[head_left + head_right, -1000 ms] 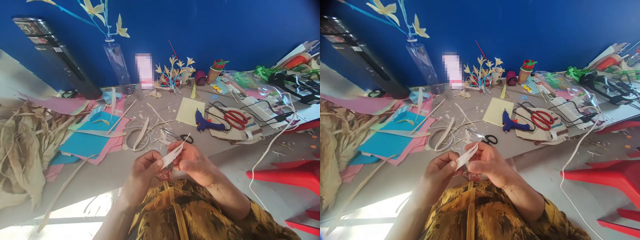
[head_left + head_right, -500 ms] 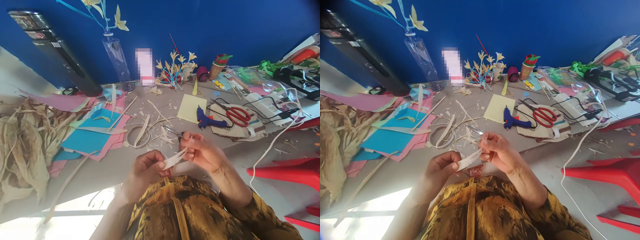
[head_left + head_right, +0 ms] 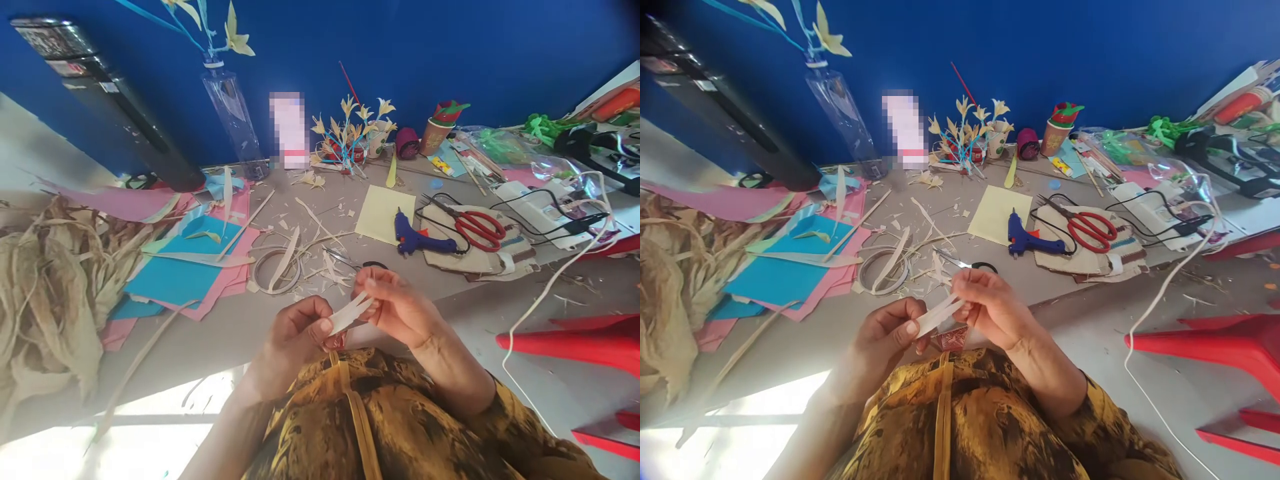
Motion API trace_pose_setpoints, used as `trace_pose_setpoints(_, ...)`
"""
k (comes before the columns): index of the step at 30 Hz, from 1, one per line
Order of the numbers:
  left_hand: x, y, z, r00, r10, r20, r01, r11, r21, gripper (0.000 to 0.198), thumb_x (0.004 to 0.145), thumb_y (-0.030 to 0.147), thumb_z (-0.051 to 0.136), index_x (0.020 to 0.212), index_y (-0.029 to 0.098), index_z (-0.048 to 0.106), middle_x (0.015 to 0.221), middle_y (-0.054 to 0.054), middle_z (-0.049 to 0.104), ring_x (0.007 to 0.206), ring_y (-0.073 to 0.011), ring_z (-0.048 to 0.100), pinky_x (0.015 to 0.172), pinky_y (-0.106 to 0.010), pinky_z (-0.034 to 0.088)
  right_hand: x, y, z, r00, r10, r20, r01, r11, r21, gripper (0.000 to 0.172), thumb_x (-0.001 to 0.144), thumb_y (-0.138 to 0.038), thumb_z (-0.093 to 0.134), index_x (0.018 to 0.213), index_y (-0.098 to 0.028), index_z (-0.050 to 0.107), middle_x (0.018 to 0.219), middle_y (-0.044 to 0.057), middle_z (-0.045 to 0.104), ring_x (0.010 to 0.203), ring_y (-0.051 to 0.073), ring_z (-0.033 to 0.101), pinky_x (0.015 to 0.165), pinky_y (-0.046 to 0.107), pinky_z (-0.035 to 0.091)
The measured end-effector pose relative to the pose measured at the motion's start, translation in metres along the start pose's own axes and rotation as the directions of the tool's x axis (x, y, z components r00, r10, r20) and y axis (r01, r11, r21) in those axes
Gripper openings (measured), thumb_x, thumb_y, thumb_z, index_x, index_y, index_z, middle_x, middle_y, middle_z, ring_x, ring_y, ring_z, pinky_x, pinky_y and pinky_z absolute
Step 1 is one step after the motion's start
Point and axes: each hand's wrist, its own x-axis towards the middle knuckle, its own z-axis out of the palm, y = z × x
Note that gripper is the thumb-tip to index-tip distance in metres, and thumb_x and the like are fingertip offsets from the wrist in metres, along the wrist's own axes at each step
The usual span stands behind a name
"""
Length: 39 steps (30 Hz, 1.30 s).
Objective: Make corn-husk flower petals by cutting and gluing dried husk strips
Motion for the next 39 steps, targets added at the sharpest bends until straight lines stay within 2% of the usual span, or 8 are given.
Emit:
trace_pose_setpoints(4, 0.003, -0.003, 0.004, 0.998, -0.011, -0.064, 0.009, 0.999, -0.04, 0.033, 0.081, 0.045, 0.072, 0.074, 0.017, 0.056, 0.063, 0.0, 0.056, 0.062, -0.0131, 0.049, 0.062, -0.025, 0.036, -0.005, 0.007, 0.004, 0.998, -0.059, 0.017, 0.06, 0.996, -0.059, 0.055, 0.065, -0.048, 0.089, 0.105, -0.018, 0.067, 0.084, 0.0, 0.064, 0.068, 0.011, 0.058, 0.06, 0.023, 0.049)
trace_pose_setpoints(11, 0.003, -0.011, 0.009, 1.0, -0.014, -0.002, 0.014, 0.993, -0.115, 0.03, 0.083, 0.042, 0.072, 0.078, 0.016, 0.057, 0.063, 0.0, 0.054, 0.062, -0.0123, 0.047, 0.063, -0.026, 0.035, -0.002, 0.019, 0.014, 0.999, 0.037, 0.038, -0.029, 0.98, -0.198, 0.037, 0.067, -0.03, 0.089, 0.091, -0.018, 0.063, 0.067, -0.003, 0.063, 0.056, 0.013, 0.06, 0.055, 0.025, 0.047)
trace_pose_setpoints(15, -0.002, -0.01, 0.003, 0.999, -0.02, -0.045, 0.008, 0.968, -0.253, 0.033, 0.08, 0.043, 0.075, 0.077, 0.017, 0.055, 0.061, 0.001, 0.053, 0.057, -0.011, 0.045, 0.059, -0.025, 0.033, -0.003, -0.007, -0.006, 0.976, -0.188, -0.107, 0.137, 0.92, -0.367, 0.041, 0.069, -0.042, 0.086, 0.096, -0.02, 0.064, 0.069, -0.004, 0.059, 0.057, 0.01, 0.052, 0.055, 0.024, 0.043)
trace_pose_setpoints(18, -0.004, -0.007, 0.0, 0.996, -0.019, -0.092, -0.009, 0.954, -0.301, 0.032, 0.08, 0.041, 0.076, 0.078, 0.017, 0.055, 0.061, 0.001, 0.052, 0.056, -0.0104, 0.044, 0.057, -0.024, 0.03, -0.007, -0.022, -0.023, 0.855, -0.504, -0.121, 0.164, 0.484, -0.859, 0.03, 0.078, -0.041, 0.078, 0.097, -0.021, 0.066, 0.08, 0.002, 0.063, 0.071, 0.017, 0.058, 0.065, 0.029, 0.047)
trace_pose_setpoints(22, -0.003, -0.003, 0.001, 0.995, -0.006, -0.102, -0.03, 0.939, -0.342, 0.027, 0.08, 0.036, 0.076, 0.08, 0.016, 0.058, 0.061, 0.001, 0.053, 0.056, -0.0102, 0.043, 0.058, -0.026, 0.032, -0.008, -0.025, -0.033, 0.88, -0.47, 0.065, -0.028, -0.188, -0.982, 0.019, 0.085, -0.032, 0.07, 0.1, -0.021, 0.066, 0.098, 0.009, 0.068, 0.09, 0.026, 0.063, 0.078, 0.036, 0.047)
trace_pose_setpoints(28, -0.003, 0.004, -0.002, 0.984, -0.018, -0.177, -0.041, 0.944, -0.328, 0.026, 0.082, 0.034, 0.074, 0.079, 0.016, 0.056, 0.058, 0.001, 0.053, 0.055, -0.0101, 0.043, 0.057, -0.025, 0.032, -0.003, -0.029, -0.025, 0.93, -0.366, 0.018, -0.155, -0.435, -0.887, 0.009, 0.086, -0.028, 0.066, 0.092, -0.02, 0.067, 0.092, 0.009, 0.071, 0.084, 0.025, 0.067, 0.067, 0.031, 0.044)
trace_pose_setpoints(32, -0.003, 0.006, -0.006, 0.979, -0.041, -0.2, -0.027, 0.946, -0.324, 0.028, 0.081, 0.035, 0.075, 0.079, 0.018, 0.054, 0.057, 0.002, 0.052, 0.054, -0.0099, 0.043, 0.056, -0.023, 0.032, -0.009, -0.041, -0.027, 0.936, -0.347, -0.065, -0.16, -0.254, -0.954, 0.009, 0.083, -0.03, 0.066, 0.081, -0.022, 0.067, 0.073, 0.002, 0.068, 0.06, 0.016, 0.056, 0.054, 0.027, 0.034)
trace_pose_setpoints(39, -0.001, 0.009, -0.002, 0.976, -0.029, -0.218, -0.047, 0.94, -0.339, 0.028, 0.079, 0.032, 0.077, 0.075, 0.016, 0.054, 0.065, 0.001, 0.056, 0.053, -0.0078, 0.046, 0.052, -0.022, 0.032, -0.029, -0.036, -0.043, 0.995, 0.095, -0.044, -0.102, 0.785, -0.611, 0.046, 0.075, -0.054, 0.078, 0.094, -0.014, 0.069, 0.086, 0.008, 0.067, 0.05, 0.006, 0.035, 0.046, 0.023, 0.025)
